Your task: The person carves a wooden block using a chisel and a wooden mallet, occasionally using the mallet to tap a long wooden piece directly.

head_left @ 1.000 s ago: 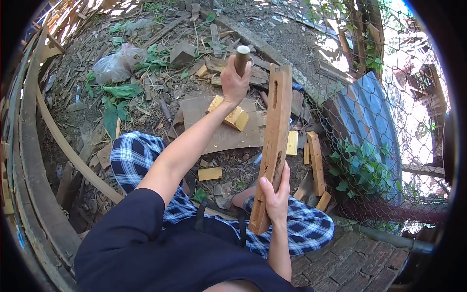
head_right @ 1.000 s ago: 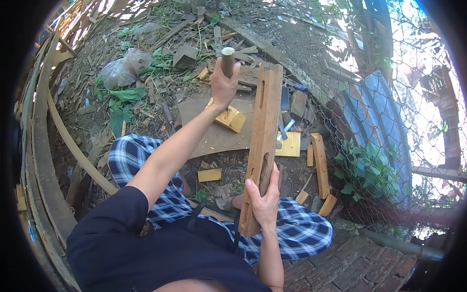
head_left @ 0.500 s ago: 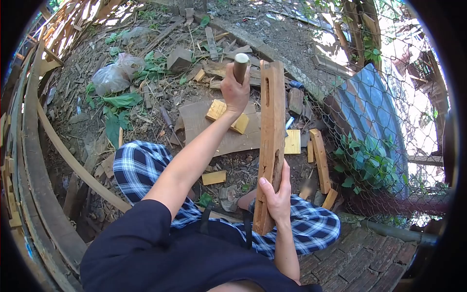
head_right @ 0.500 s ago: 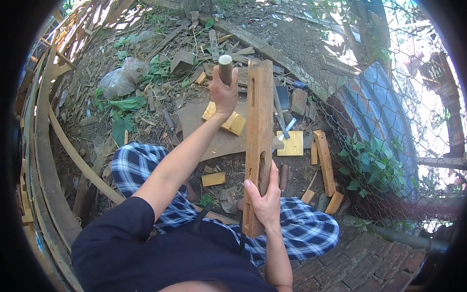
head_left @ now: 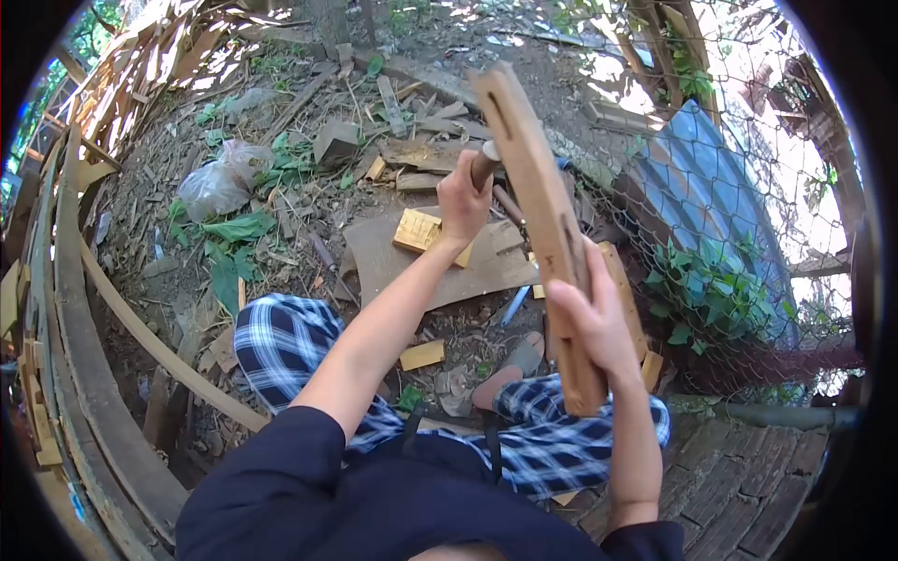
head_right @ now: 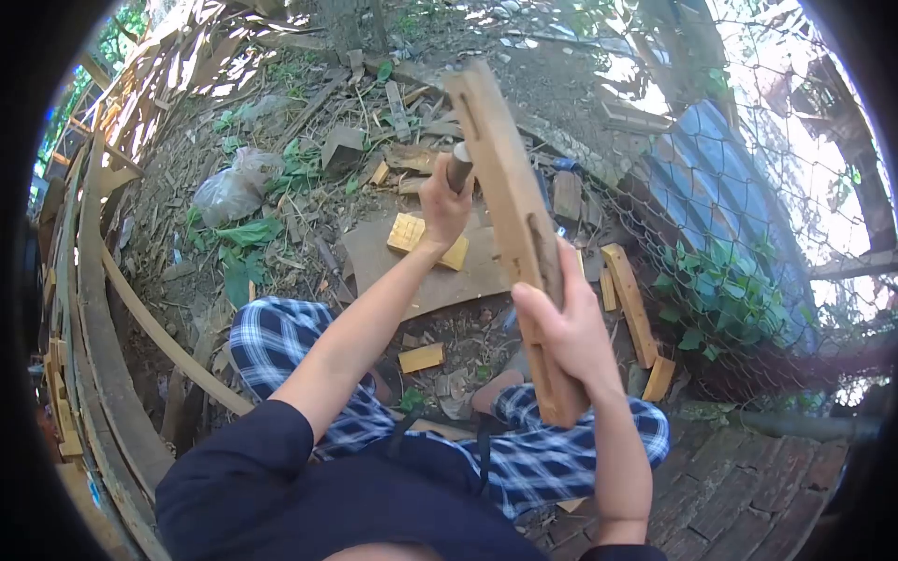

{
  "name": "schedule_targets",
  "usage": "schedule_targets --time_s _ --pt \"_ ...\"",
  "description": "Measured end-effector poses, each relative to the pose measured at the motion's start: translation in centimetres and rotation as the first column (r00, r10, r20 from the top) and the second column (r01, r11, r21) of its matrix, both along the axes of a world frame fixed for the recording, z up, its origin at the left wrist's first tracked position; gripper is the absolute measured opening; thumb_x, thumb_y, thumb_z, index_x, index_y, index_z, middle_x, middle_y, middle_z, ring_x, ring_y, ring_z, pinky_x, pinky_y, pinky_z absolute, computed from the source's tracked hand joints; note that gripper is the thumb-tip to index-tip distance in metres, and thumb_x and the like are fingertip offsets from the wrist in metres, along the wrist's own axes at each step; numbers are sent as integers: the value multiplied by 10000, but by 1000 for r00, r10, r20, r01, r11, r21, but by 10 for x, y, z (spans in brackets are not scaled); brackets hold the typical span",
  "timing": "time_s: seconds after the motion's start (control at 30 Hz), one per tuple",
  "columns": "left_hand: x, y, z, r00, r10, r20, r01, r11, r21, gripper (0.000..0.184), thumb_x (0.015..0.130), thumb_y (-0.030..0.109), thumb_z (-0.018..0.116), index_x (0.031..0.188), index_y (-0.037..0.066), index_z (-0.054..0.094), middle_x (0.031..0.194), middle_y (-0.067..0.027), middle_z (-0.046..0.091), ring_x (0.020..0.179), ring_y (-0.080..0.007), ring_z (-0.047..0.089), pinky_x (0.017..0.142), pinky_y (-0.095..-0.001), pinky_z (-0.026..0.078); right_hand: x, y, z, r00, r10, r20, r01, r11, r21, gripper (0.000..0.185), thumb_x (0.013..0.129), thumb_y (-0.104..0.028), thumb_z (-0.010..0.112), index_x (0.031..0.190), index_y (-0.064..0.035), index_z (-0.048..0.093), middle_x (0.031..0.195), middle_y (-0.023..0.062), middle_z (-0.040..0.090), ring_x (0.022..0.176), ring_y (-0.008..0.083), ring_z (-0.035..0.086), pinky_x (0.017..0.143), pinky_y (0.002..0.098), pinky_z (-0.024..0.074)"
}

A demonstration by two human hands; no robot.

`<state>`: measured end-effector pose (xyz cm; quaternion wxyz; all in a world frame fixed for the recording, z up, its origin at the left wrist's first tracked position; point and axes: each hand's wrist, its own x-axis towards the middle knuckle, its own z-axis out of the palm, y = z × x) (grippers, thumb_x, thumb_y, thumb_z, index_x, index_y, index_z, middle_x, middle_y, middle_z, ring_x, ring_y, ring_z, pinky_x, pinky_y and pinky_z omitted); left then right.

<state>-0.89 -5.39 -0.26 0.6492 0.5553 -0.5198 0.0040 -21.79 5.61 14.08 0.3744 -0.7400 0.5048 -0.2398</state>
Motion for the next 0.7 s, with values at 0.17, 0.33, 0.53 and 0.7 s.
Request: schedule_targets --time_s 0.17,0.33,0.53,0.7 --pt "-2 5 -1 998 -50 -45 52 997 59 230 870 113 689 1019 62 521 781 -182 610 709 -386 628 629 -382 489 6 12 54 898 -29 439 162 950 -267 614 862 -202 594 1399 5 378 1230 174 545 1087 264 565 967 381 437" --pt "-5 10 6 996 -91 -16 92 995 37 243 824 55 661 1010 94 509 757 -188 614 731 -421 629 598 -457 475 10 4 9 978 -5 -209 2 1000 -13 686 840 -308 649 1394 -6 378 1214 266 588 1159 331 585 985 378 432" --pt "3 12 6 987 -157 -22 158 978 133 215 848 114 691 990 57 540 805 -202 620 761 -416 628 626 -420 479 -1 16 -7 923 -65 379 -1 985 173 660 882 -288 640 1422 -21 371 1230 202 578 1133 260 573 976 353 432" --pt "11 8 8 939 -341 -34 342 921 185 245 882 210 695 1013 59 552 797 -149 612 722 -311 625 654 -371 471 8 45 -63 852 -162 498 82 980 179 632 905 -271 625 1383 57 374 1225 173 562 1135 220 534 1012 316 394"
